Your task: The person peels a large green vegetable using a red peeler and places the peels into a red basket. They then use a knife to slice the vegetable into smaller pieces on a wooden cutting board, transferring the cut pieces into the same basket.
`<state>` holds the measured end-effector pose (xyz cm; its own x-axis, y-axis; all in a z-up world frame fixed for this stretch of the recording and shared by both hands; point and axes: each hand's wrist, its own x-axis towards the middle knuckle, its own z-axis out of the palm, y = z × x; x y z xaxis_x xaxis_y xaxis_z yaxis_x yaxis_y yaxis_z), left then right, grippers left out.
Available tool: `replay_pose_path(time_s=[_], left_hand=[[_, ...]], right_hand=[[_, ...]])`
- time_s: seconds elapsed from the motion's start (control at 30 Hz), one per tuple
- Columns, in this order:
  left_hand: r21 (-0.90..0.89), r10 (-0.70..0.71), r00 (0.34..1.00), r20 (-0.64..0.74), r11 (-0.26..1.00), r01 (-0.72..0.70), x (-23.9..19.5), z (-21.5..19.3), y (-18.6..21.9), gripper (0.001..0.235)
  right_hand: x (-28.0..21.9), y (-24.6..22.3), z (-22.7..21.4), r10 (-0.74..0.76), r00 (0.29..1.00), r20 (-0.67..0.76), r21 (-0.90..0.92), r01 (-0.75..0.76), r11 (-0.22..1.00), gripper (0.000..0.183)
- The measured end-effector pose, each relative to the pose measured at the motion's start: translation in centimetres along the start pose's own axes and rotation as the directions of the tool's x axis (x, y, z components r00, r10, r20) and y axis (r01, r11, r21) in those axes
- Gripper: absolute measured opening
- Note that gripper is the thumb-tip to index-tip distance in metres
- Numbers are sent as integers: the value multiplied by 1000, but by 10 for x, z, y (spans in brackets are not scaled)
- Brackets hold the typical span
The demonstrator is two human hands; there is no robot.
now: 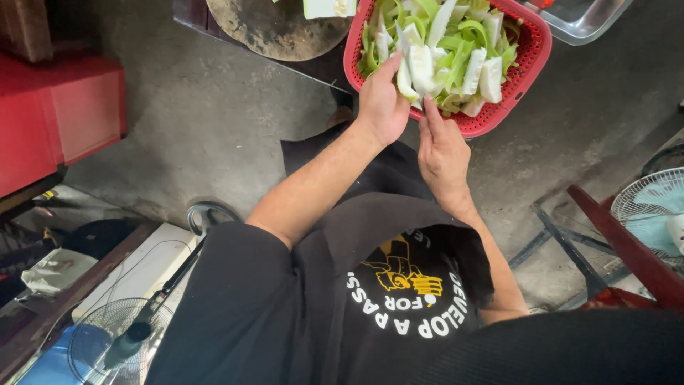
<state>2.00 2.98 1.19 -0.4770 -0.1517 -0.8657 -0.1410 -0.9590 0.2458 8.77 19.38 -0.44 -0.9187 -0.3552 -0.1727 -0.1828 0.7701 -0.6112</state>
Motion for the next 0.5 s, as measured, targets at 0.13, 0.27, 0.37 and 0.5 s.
replay_pose_path(time_s=[0.13, 0.27, 0.37, 0.5], left_hand=[[182, 2, 994, 109, 983, -22, 6, -12, 3, 38], [282, 37, 999, 34, 959, -45, 1, -12, 6, 33], [275, 22, 996, 85, 960, -44, -3, 0, 17, 35], [372, 61, 989, 136, 922, -108, 5, 41, 36, 33]], right_hand=[[10, -7, -6, 110, 993, 39, 107, -113, 988, 40], [18, -21, -24, 212, 969, 126, 322, -242, 915, 41], [22, -26, -36, 528, 742, 413, 606, -657, 449, 51], [13, -15, -44, 513, 731, 450, 663, -658, 357, 55]])
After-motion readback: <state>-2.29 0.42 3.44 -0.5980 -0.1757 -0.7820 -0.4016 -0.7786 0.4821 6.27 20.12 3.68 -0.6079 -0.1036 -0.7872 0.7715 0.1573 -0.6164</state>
